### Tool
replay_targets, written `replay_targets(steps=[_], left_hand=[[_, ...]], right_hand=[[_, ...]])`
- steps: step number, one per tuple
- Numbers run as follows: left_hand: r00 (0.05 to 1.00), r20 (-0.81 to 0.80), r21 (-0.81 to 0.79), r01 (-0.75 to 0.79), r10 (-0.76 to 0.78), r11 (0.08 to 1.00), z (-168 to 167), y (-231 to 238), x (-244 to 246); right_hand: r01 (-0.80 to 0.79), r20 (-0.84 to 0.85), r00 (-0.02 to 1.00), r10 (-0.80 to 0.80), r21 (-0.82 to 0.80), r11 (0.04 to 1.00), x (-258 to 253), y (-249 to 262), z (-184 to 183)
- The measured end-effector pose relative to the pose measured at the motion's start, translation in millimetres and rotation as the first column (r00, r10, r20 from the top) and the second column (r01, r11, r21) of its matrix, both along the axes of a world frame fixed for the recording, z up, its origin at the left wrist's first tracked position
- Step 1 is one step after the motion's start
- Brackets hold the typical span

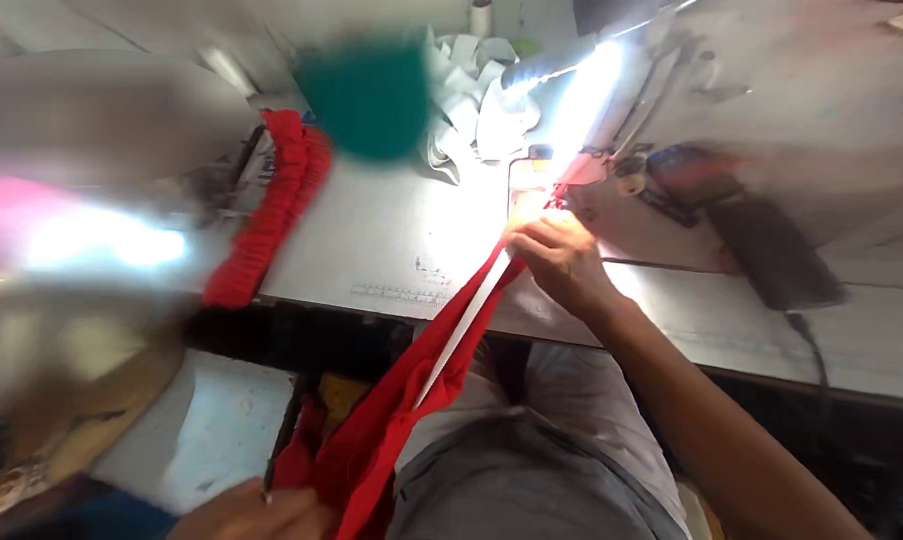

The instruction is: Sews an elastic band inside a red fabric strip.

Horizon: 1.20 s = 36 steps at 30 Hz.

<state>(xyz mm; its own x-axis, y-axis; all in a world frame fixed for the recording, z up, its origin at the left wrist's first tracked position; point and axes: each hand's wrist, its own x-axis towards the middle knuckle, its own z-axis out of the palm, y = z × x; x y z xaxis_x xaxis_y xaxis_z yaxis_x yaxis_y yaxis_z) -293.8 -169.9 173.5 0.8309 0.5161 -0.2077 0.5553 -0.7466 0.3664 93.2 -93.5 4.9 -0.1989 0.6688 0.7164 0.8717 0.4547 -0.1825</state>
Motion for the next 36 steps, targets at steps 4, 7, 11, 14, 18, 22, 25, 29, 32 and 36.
replay_targets(steps=[4,7,11,14,18,22,25,29,32,36], left_hand=[[0.997,0.007,0.297,0.075,-0.081,0.952,-43.2,15.4,26.0],[0.981,0.101,0.410,0.110,-0.165,0.906,-91.2,34.2,65.9],[0.975,0.166,-0.033,0.157,-0.150,0.987,-113.1,56.5,108.4],[0.988,-0.077,-0.400,0.093,-0.135,0.912,-107.7,64.7,120.9],[0.958,-0.242,-0.517,0.009,-0.157,0.856,-116.3,56.9,122.0],[0.981,-0.023,-0.506,-0.177,0.192,0.844,-102.2,45.6,120.9],[0.962,0.219,-0.579,-0.005,0.161,0.815,-83.9,44.8,98.2],[0.982,0.190,-0.632,0.135,-0.016,0.764,-55.5,44.9,48.1],[0.997,0.059,-0.485,0.074,-0.052,0.872,-19.4,45.1,15.0],[0.996,0.051,-0.308,0.091,-0.079,0.947,0.2,47.3,7.0]], right_hand=[[0.029,0.062,0.998,-0.023,-0.100,0.995,5.6,-6.8,-20.1],[0.084,0.047,0.996,-0.079,-0.106,0.991,7.1,-17.4,-23.8],[-0.025,-0.064,0.998,0.021,-0.067,0.997,-49.1,-57.8,-19.2],[-0.027,-0.105,0.994,0.030,0.031,0.999,-73.9,-80.3,-12.8],[-0.012,-0.111,0.994,0.014,0.015,1.000,-63.0,-77.0,-7.2],[0.030,-0.111,0.993,-0.035,-0.045,0.999,-28.3,-44.9,-19.0],[0.049,-0.047,0.998,-0.052,-0.065,0.997,-0.9,-26.7,-19.8],[0.137,-0.070,0.986,-0.152,-0.179,0.974,35.6,-20.0,-25.8],[0.221,-0.042,0.971,-0.237,-0.239,0.945,51.8,-25.3,-23.4],[0.206,-0.038,0.976,-0.214,-0.160,0.965,38.2,-10.9,0.0]])
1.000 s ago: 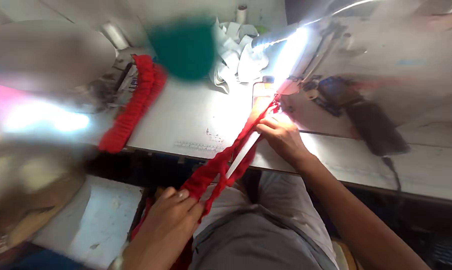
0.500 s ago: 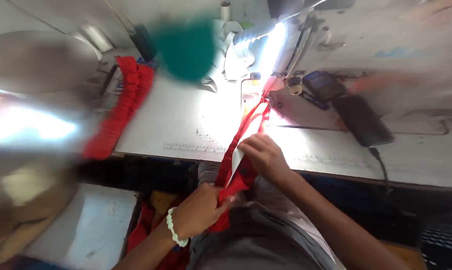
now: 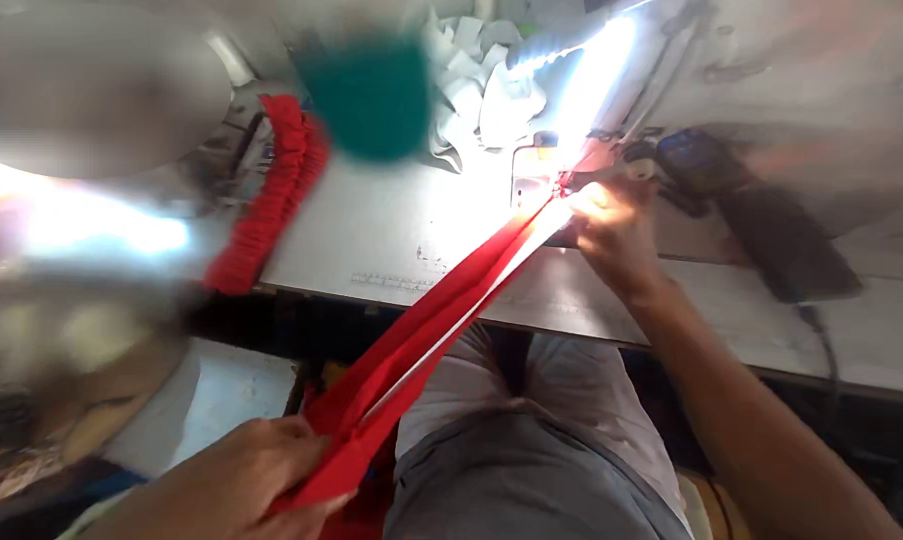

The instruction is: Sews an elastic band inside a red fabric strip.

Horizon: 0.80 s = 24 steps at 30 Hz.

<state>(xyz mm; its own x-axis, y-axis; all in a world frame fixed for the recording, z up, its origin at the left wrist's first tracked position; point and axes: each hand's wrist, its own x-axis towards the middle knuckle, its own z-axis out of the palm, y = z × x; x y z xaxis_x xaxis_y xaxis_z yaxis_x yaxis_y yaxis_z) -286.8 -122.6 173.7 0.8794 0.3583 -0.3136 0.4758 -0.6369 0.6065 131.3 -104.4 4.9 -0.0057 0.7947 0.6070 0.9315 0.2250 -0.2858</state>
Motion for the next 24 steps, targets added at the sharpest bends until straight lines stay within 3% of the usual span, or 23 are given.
replay_targets(steps=[2,3,5,7,10,12,15,18,20,22,24], left_hand=[[0.994,0.100,0.187,0.024,-0.043,0.982,-17.0,8.7,14.2],[0.990,0.133,0.208,0.009,-0.038,0.978,-24.5,15.5,25.6],[0.993,0.116,0.104,0.004,-0.017,0.995,-28.4,32.2,54.0],[0.994,0.086,-0.037,0.066,-0.063,0.997,-27.9,48.0,81.4],[0.990,0.094,-0.199,0.123,-0.106,0.972,-28.5,62.2,110.8],[0.999,0.023,-0.324,-0.016,0.025,0.946,-26.5,69.2,121.0],[0.985,-0.107,-0.314,-0.166,0.139,0.935,-28.8,83.9,106.4],[0.991,-0.064,-0.269,-0.133,0.120,0.954,-29.8,93.5,67.7],[0.998,0.048,-0.042,-0.043,0.045,0.998,-29.5,96.5,41.0],[0.995,0.104,0.248,-0.026,0.000,0.968,-30.0,102.5,16.6],[0.991,0.130,0.377,-0.064,0.016,0.924,-34.2,112.1,0.0]], right_hand=[[-0.208,-0.010,0.978,0.208,0.040,0.977,-40.8,-1.7,17.7],[-0.330,-0.022,0.943,0.331,0.042,0.943,-61.0,-7.0,23.5],[-0.519,-0.078,0.852,0.518,0.012,0.855,-87.8,-20.9,33.2],[-0.601,-0.136,0.790,0.597,0.017,0.799,-96.0,-30.4,40.9],[-0.525,-0.136,0.835,0.533,0.095,0.846,-75.6,-30.6,48.3],[-0.429,-0.076,0.895,0.439,0.114,0.896,-41.1,-23.2,50.0],[-0.297,0.013,0.955,0.297,0.044,0.954,19.3,-20.3,44.7],[-0.203,0.019,0.979,0.203,0.012,0.979,38.3,-28.8,39.9],[-0.199,0.063,0.979,0.195,0.058,0.978,27.0,-31.7,41.3],[-0.186,0.088,0.980,0.178,0.097,0.978,19.4,-37.3,36.7],[-0.115,0.091,0.990,0.107,0.079,0.990,33.4,-46.5,25.4]])
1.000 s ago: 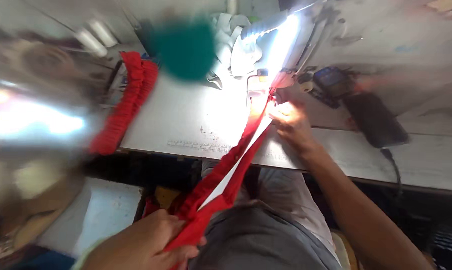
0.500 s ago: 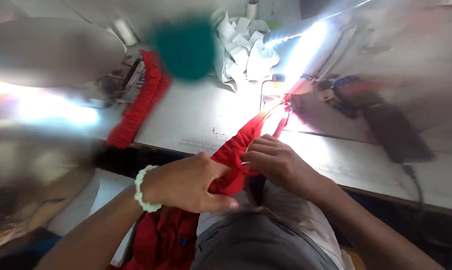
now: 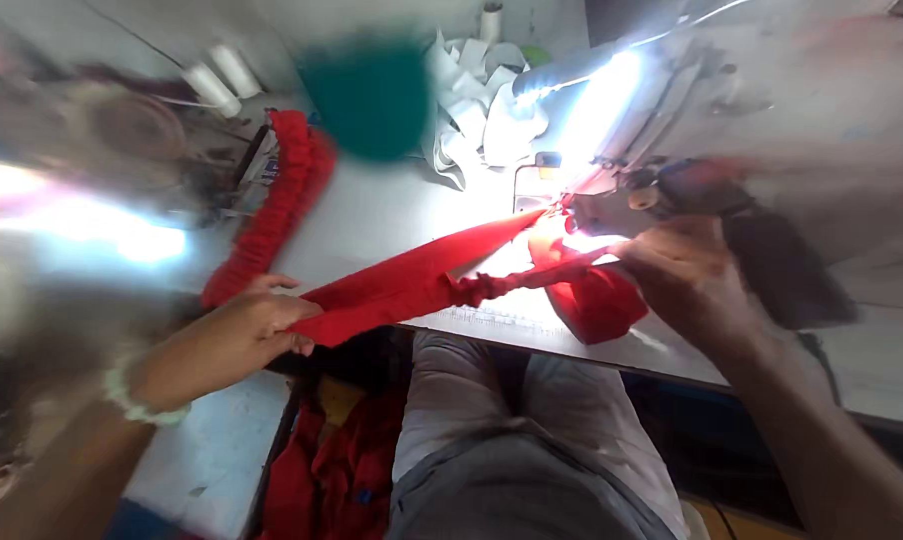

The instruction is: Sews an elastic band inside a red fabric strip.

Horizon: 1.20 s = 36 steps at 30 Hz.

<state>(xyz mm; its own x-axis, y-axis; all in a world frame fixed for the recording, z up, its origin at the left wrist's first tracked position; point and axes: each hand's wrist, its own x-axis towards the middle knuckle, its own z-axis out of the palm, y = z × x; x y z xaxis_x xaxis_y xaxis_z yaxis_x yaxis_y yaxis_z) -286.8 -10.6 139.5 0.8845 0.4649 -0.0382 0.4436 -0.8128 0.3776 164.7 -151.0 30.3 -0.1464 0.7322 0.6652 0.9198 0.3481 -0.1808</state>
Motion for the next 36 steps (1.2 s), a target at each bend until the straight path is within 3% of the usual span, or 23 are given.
replay_targets(steps=[5,7,9,13,16,18,20,22,24,29,31,33,36], left_hand=[[0.999,-0.011,0.199,-0.039,0.041,0.979,-29.6,27.6,-6.6],[0.998,-0.018,0.251,-0.046,0.052,0.967,-45.9,36.7,14.9],[0.997,-0.039,0.278,-0.054,0.068,0.959,-56.4,40.1,53.5],[0.968,-0.224,0.122,-0.087,0.113,0.989,-45.6,4.9,146.2],[0.996,-0.092,0.210,0.043,-0.024,0.977,-47.5,-27.1,199.3],[0.993,-0.058,0.064,0.104,-0.101,0.992,-53.5,-50.5,220.5],[0.995,-0.009,-0.219,0.094,-0.099,0.971,-60.3,-67.6,223.0],[0.990,0.135,-0.540,0.038,0.042,0.841,-68.3,-78.4,212.0],[0.931,0.256,-0.769,0.033,0.261,0.638,-77.7,-89.8,202.8],[0.801,0.289,-0.919,0.079,0.524,0.387,-81.9,-101.4,191.6],[0.837,0.240,-0.930,0.053,0.491,0.365,-77.8,-99.6,177.3],[0.918,0.160,-0.927,0.013,0.363,0.376,-63.1,-97.5,160.0],[0.987,0.124,-0.800,0.041,0.099,0.598,-41.2,-91.5,129.0]], right_hand=[[0.370,-0.020,0.923,-0.384,-0.231,0.900,85.6,-50.4,-19.7],[0.392,-0.055,0.907,-0.418,-0.254,0.884,88.6,-56.8,-25.5],[0.288,-0.043,0.953,-0.302,-0.199,0.937,59.7,-49.1,-25.0],[0.040,-0.069,0.997,-0.047,-0.101,0.994,-9.8,-24.8,-11.3],[-0.024,-0.117,0.993,0.016,-0.063,0.998,-30.0,-13.7,-6.1],[-0.043,-0.172,0.985,0.036,-0.035,0.998,-41.5,-14.4,-0.4],[-0.040,-0.209,0.977,0.039,-0.003,0.999,-48.7,-16.6,1.4],[-0.025,-0.238,0.971,0.030,0.025,0.999,-56.5,-18.0,-1.0],[-0.020,-0.271,0.962,0.034,0.052,0.998,-72.1,-16.9,-3.1],[-0.067,-0.259,0.961,0.091,0.100,0.993,-100.5,-8.8,-11.6],[-0.072,-0.243,0.965,0.095,0.102,0.992,-94.9,-7.8,-12.4],[-0.048,-0.201,0.977,0.065,0.092,0.995,-82.9,-4.6,-17.2],[0.018,-0.168,0.986,-0.005,0.076,0.997,-53.4,2.4,-32.0]])
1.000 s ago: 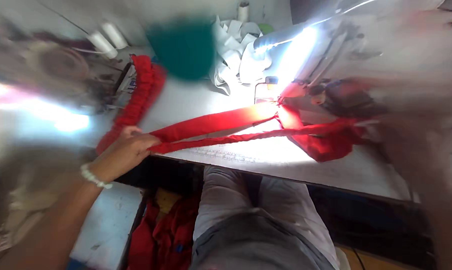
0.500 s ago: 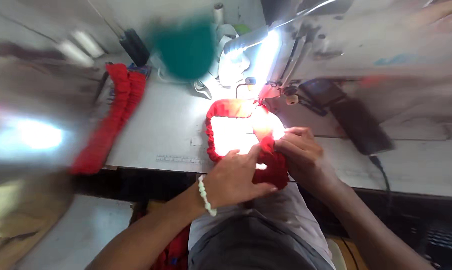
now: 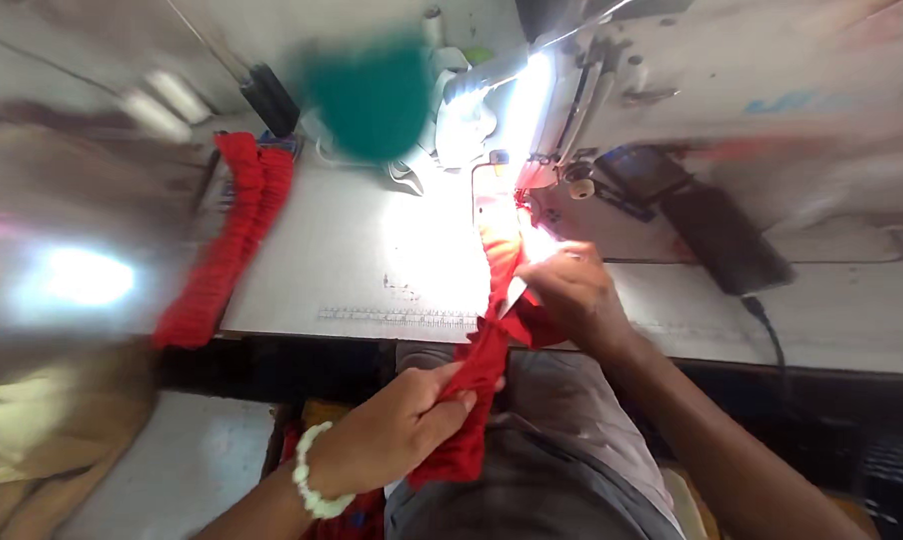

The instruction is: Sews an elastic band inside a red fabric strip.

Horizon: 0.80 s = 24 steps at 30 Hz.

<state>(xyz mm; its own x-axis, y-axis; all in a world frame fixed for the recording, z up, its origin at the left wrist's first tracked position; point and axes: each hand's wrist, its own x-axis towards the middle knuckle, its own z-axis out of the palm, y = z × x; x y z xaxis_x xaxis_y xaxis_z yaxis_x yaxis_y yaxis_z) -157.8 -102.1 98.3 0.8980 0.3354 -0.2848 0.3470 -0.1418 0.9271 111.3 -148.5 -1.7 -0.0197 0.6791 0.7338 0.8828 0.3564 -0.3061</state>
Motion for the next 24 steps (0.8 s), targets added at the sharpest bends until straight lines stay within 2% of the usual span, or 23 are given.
replay_targets(steps=[2,4,8,10,12,13,14,15,17,19,20,22,24], left_hand=[[0.995,0.022,0.220,0.091,-0.098,0.971,8.7,5.5,-27.4],[0.988,-0.032,0.374,0.149,-0.148,0.915,24.7,9.8,-58.4],[0.945,-0.298,0.574,0.293,-0.138,0.765,80.4,10.2,-99.8],[0.919,-0.390,0.721,0.348,-0.066,0.599,80.8,2.0,-97.7],[0.948,-0.318,0.898,0.299,0.006,0.323,59.6,1.1,-84.1],[0.971,-0.241,0.939,0.234,-0.001,0.252,48.8,3.8,-74.5],[0.985,-0.170,0.956,0.172,-0.032,0.239,41.4,5.7,-65.0],[0.991,-0.099,0.950,0.122,-0.091,0.287,37.1,7.0,-57.8],[0.968,0.041,0.874,0.085,-0.247,0.478,33.3,8.6,-53.2],[0.926,0.084,0.754,0.181,-0.367,0.631,38.1,11.5,-61.0],[0.917,0.049,0.701,0.250,-0.395,0.668,44.7,14.3,-68.4],[0.925,-0.050,0.612,0.326,-0.376,0.720,61.0,20.1,-82.8],[0.966,-0.144,0.655,0.256,-0.215,0.711,71.0,16.6,-89.2]], right_hand=[[0.035,-0.007,0.999,-0.035,0.001,0.999,20.0,5.7,-3.7],[0.039,-0.033,0.999,-0.040,-0.017,0.999,34.2,7.3,-4.3],[0.166,0.007,0.986,-0.166,-0.050,0.985,59.9,4.6,4.4],[0.125,0.006,0.992,-0.124,-0.033,0.992,39.5,4.5,16.9],[0.010,-0.004,1.000,-0.010,0.013,1.000,-0.8,5.7,28.1],[-0.066,-0.004,0.998,0.066,0.029,0.997,-22.1,5.8,29.8],[-0.117,0.011,0.993,0.117,0.032,0.993,-39.5,4.3,30.3],[-0.135,0.015,0.991,0.134,0.035,0.990,-50.5,3.3,29.9],[-0.080,-0.063,0.995,0.083,0.050,0.996,-57.9,-0.4,28.1],[0.014,-0.175,0.984,-0.004,0.056,0.998,-58.1,-12.4,24.3],[0.033,-0.223,0.975,-0.017,0.068,0.997,-58.7,-20.1,20.9],[-0.037,-0.263,0.963,0.055,0.071,0.997,-62.2,-34.7,11.1],[-0.145,-0.224,0.965,0.140,-0.007,0.989,-68.1,-41.3,0.9]])
